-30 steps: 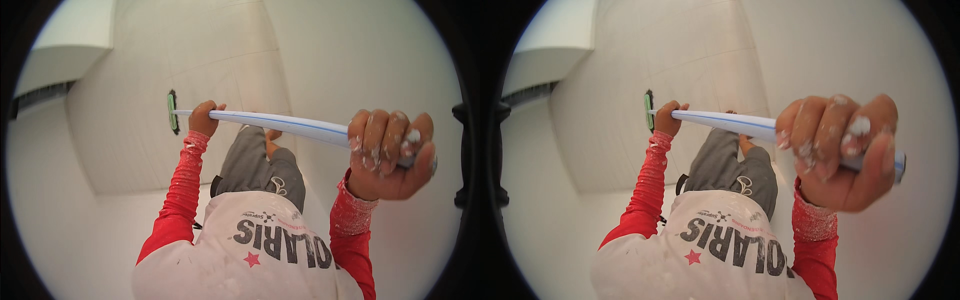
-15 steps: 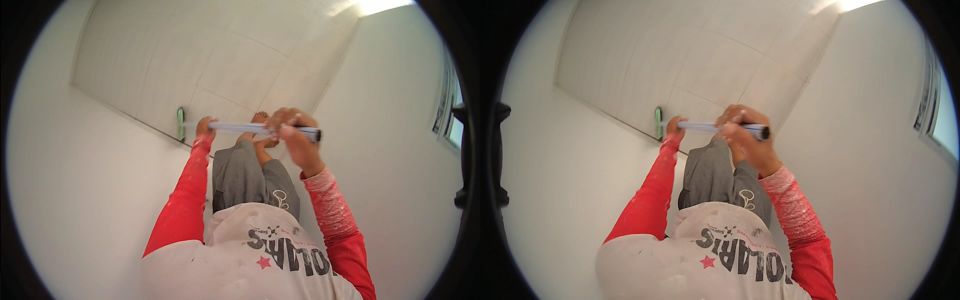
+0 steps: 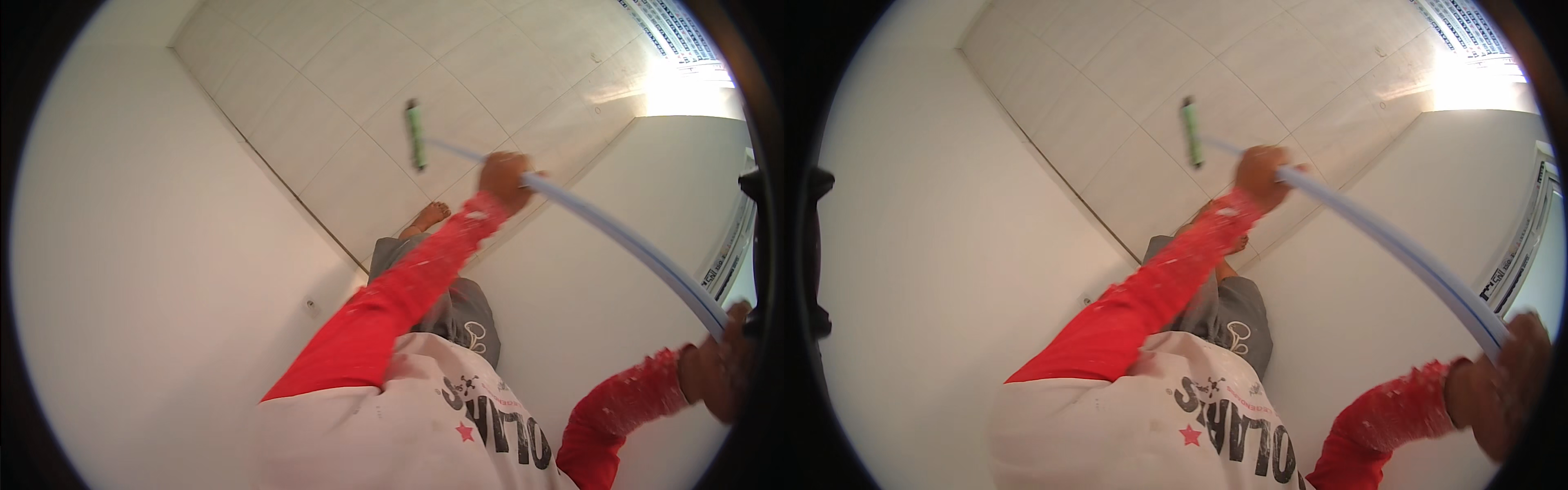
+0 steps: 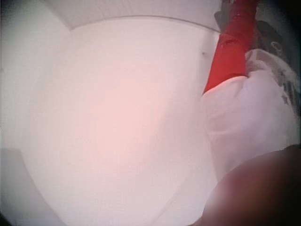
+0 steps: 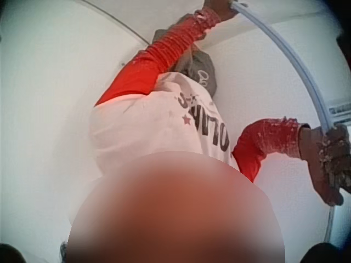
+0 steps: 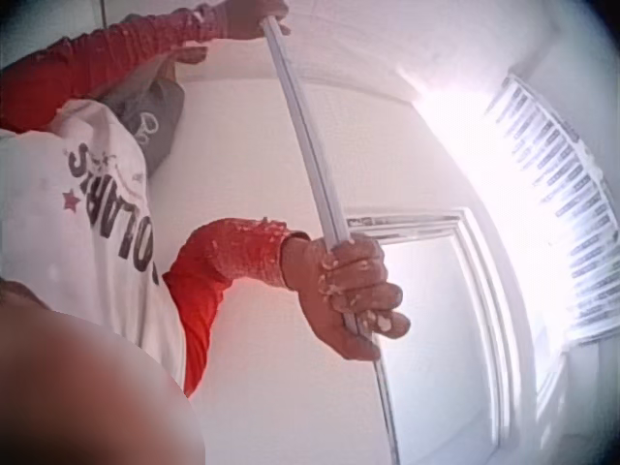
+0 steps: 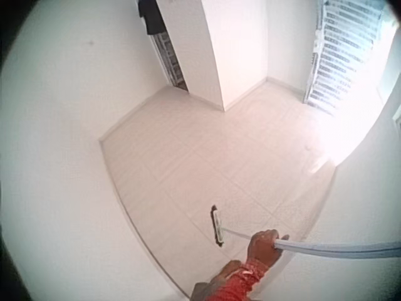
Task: The person sweeps a tiled floor using a long-handled broom. They move through a narrow corridor and into a small room, sweeping debris toward the doorway.
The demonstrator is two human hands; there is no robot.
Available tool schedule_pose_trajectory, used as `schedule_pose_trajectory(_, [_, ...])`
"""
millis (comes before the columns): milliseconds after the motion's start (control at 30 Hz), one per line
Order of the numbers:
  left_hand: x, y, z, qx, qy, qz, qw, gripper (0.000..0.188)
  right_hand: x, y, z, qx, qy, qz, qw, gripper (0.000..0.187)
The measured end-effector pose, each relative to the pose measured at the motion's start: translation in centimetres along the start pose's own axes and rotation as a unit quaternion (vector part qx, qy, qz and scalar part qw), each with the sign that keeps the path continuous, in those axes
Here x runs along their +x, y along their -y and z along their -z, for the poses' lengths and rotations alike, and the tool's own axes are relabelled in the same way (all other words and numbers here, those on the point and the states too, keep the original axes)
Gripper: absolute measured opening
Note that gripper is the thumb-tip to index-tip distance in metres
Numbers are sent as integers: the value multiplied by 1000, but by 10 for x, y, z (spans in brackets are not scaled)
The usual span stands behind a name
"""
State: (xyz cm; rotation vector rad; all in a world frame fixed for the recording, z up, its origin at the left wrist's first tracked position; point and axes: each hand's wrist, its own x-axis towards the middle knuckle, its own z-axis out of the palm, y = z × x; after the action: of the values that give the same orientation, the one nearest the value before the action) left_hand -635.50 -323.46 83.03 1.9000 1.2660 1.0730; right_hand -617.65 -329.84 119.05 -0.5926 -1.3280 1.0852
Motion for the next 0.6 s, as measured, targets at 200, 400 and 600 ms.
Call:
schedule_pose_trajectory(200, [-190,105,119,160,297,317,886,38,-89,-178,-50,164,-126,-226,952,15])
schedule_pose_trajectory(400, [-135,97,-26,106,355,193,909,12,-90,-144,41,19,-135,-128,982,23])
schedule_pose_trajectory(600, [29,-38,-179,-107,192,67,973,30,-30,41,70,-300,166,-172,924,21])
